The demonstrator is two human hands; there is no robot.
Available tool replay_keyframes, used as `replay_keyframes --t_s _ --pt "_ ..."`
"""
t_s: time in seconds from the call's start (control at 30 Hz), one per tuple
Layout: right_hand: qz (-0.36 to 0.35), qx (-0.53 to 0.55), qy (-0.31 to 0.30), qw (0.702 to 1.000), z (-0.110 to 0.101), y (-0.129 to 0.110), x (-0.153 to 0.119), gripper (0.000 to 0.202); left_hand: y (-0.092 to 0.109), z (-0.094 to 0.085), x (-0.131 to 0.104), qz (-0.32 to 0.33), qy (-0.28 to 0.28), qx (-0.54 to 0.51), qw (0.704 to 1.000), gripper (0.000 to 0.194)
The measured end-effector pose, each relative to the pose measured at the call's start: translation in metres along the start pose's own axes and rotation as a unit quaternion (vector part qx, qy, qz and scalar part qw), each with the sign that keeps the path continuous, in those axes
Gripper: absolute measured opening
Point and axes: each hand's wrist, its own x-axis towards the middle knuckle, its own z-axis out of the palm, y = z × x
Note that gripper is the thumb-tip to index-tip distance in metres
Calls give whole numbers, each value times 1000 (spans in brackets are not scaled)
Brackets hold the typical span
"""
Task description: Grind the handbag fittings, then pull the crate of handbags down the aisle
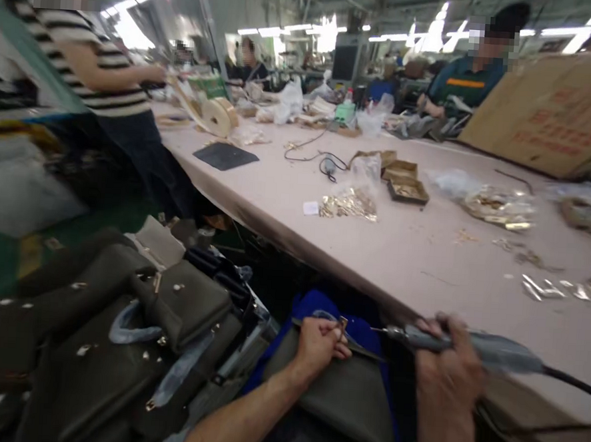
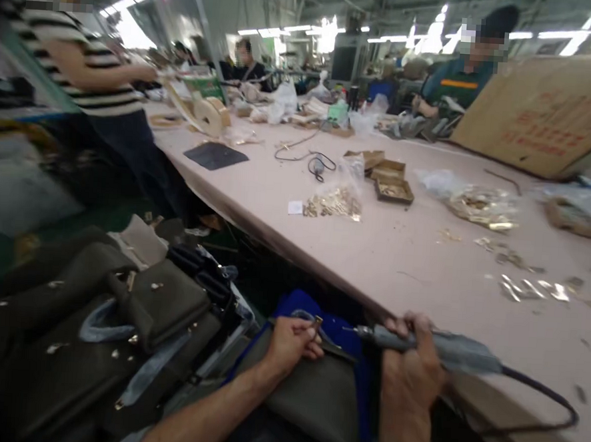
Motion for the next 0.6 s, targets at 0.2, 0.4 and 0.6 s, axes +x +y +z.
replay_keyframes --t_s 0.2,0.4,0.6 --pt "-63 28 -42 997 14 1 -34 32 4 0 -1 11 0 6 1000 58" --pt "-88 13 -58 994 25 9 -42 28 6 3 -4 5 4 18 1000 46" --pt "-104 -8 -67 992 30 20 -48 30 8 3 -7 0 1 34 999 24"
